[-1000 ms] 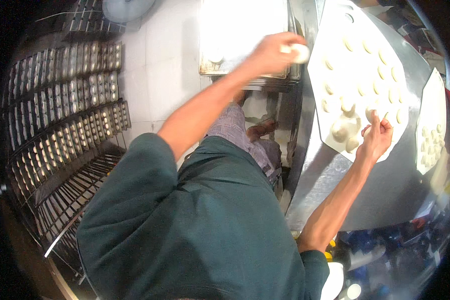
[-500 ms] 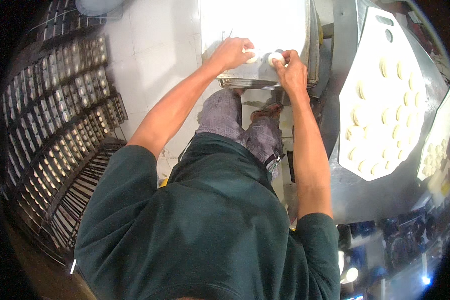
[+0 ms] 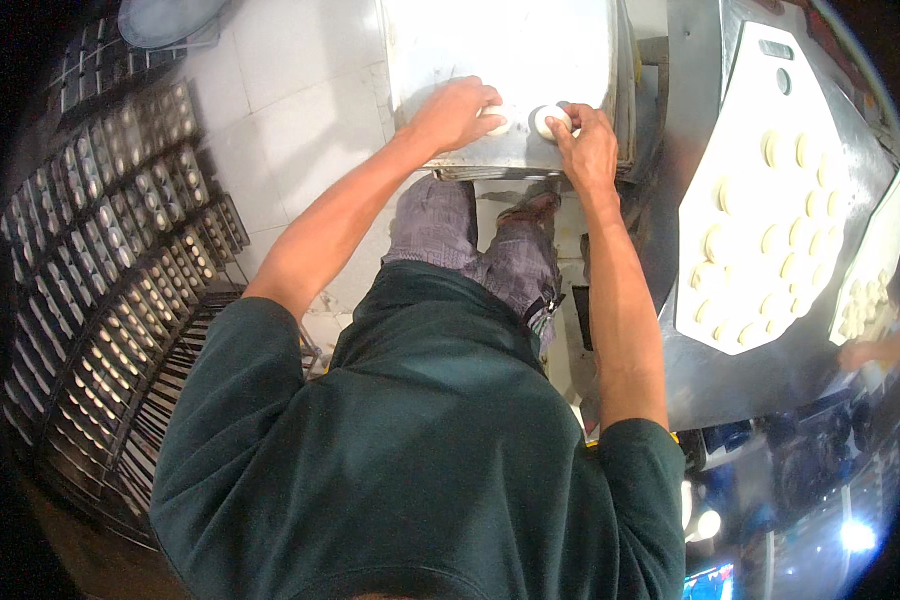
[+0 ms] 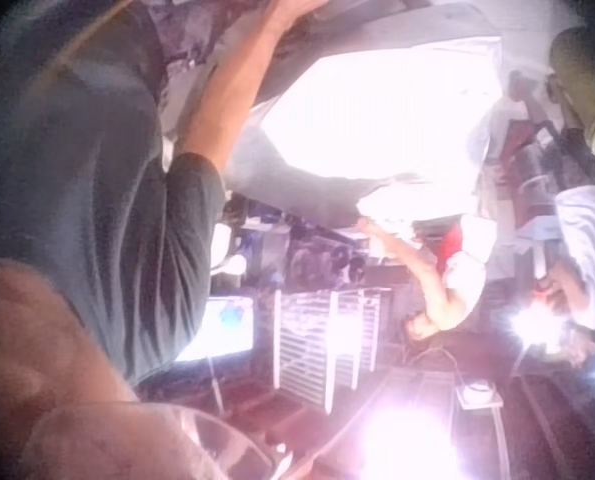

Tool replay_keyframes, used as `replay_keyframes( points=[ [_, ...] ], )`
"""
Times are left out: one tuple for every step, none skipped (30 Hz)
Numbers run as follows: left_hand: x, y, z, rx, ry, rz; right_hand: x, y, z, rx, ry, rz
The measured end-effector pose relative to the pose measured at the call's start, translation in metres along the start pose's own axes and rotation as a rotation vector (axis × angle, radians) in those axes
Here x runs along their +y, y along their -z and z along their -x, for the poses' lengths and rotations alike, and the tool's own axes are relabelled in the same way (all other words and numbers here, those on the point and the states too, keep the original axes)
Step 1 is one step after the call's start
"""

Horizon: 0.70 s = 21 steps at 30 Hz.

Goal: The person prepares bread dough by transferring dough rounds between a shaping board and metal trays, and using a mechanical dough divider.

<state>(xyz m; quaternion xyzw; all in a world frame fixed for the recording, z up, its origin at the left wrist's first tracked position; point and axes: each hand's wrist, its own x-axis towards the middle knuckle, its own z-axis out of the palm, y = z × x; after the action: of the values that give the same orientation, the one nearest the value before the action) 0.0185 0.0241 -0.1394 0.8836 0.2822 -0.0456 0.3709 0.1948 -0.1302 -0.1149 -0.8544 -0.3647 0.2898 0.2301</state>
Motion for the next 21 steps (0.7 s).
replay_keyframes(
  points=[
    [0.0, 0.001, -0.001, -0.018, -0.014, -0.008, 0.0, 0.0, -0.001, -0.007, 0.0, 0.008],
    [0.001, 0.001, -0.001, -0.045, -0.001, 0.019, 0.0, 0.0, -0.001, -0.014, 0.001, 0.016],
    [0.005, 0.007, -0.001, -0.073, 0.016, 0.043, -0.007, 0.004, -0.001, -0.036, -0.035, -0.009],
    [0.008, 0.013, 0.0, -0.101, 0.035, 0.067, -0.02, 0.01, 0.001, -0.059, -0.072, -0.034],
    [0.011, 0.019, 0.001, -0.104, 0.077, 0.078, -0.029, 0.012, 0.002, -0.083, -0.108, -0.059],
    [0.014, 0.025, 0.003, -0.107, 0.112, 0.09, -0.033, 0.01, 0.002, -0.098, -0.101, -0.072],
    [0.015, 0.028, 0.005, -0.11, 0.148, 0.103, -0.036, 0.008, 0.003, -0.114, -0.093, -0.085],
    [0.01, 0.025, 0.007, -0.087, 0.125, 0.046, -0.037, 0.006, 0.002, -0.129, -0.085, -0.097],
    [0.007, 0.023, 0.008, -0.058, 0.101, -0.013, -0.034, -0.002, 0.001, -0.137, -0.07, -0.075],
    [0.004, 0.02, 0.009, -0.029, 0.076, -0.071, -0.03, -0.008, 0.0, -0.132, -0.058, -0.076],
    [0.001, 0.018, 0.009, -0.014, 0.073, -0.097, -0.026, -0.013, 0.0, -0.128, -0.047, -0.078],
    [0.002, 0.018, 0.009, -0.004, 0.074, -0.12, -0.025, -0.016, 0.0, -0.128, -0.04, -0.079],
    [0.002, 0.018, 0.01, 0.005, 0.073, -0.144, -0.022, -0.018, 0.0, -0.134, -0.037, -0.072],
    [0.003, 0.019, 0.011, -0.002, 0.08, -0.141, -0.02, -0.019, 0.002, -0.097, -0.022, -0.051],
    [0.001, 0.021, 0.012, -0.003, 0.089, -0.137, -0.021, -0.018, 0.002, -0.059, -0.001, -0.027],
    [0.0, 0.022, 0.013, -0.004, 0.096, -0.134, -0.022, -0.016, 0.003, -0.021, 0.02, -0.004],
    [-0.001, 0.021, 0.014, 0.037, 0.099, -0.107, -0.021, -0.01, 0.005, -0.056, -0.071, -0.09],
    [-0.002, 0.019, 0.018, 0.076, 0.102, -0.078, -0.02, 0.0, 0.008, -0.091, -0.165, -0.176],
    [-0.004, 0.017, 0.021, 0.114, 0.106, -0.05, -0.017, 0.006, 0.009, -0.127, -0.258, -0.262],
    [-0.007, 0.017, 0.024, 0.105, 0.141, -0.004, -0.012, 0.008, 0.009, -0.126, -0.234, -0.268],
    [-0.007, 0.018, 0.023, 0.091, 0.163, 0.041, -0.004, 0.011, 0.01, -0.113, -0.216, -0.274]
  ],
)
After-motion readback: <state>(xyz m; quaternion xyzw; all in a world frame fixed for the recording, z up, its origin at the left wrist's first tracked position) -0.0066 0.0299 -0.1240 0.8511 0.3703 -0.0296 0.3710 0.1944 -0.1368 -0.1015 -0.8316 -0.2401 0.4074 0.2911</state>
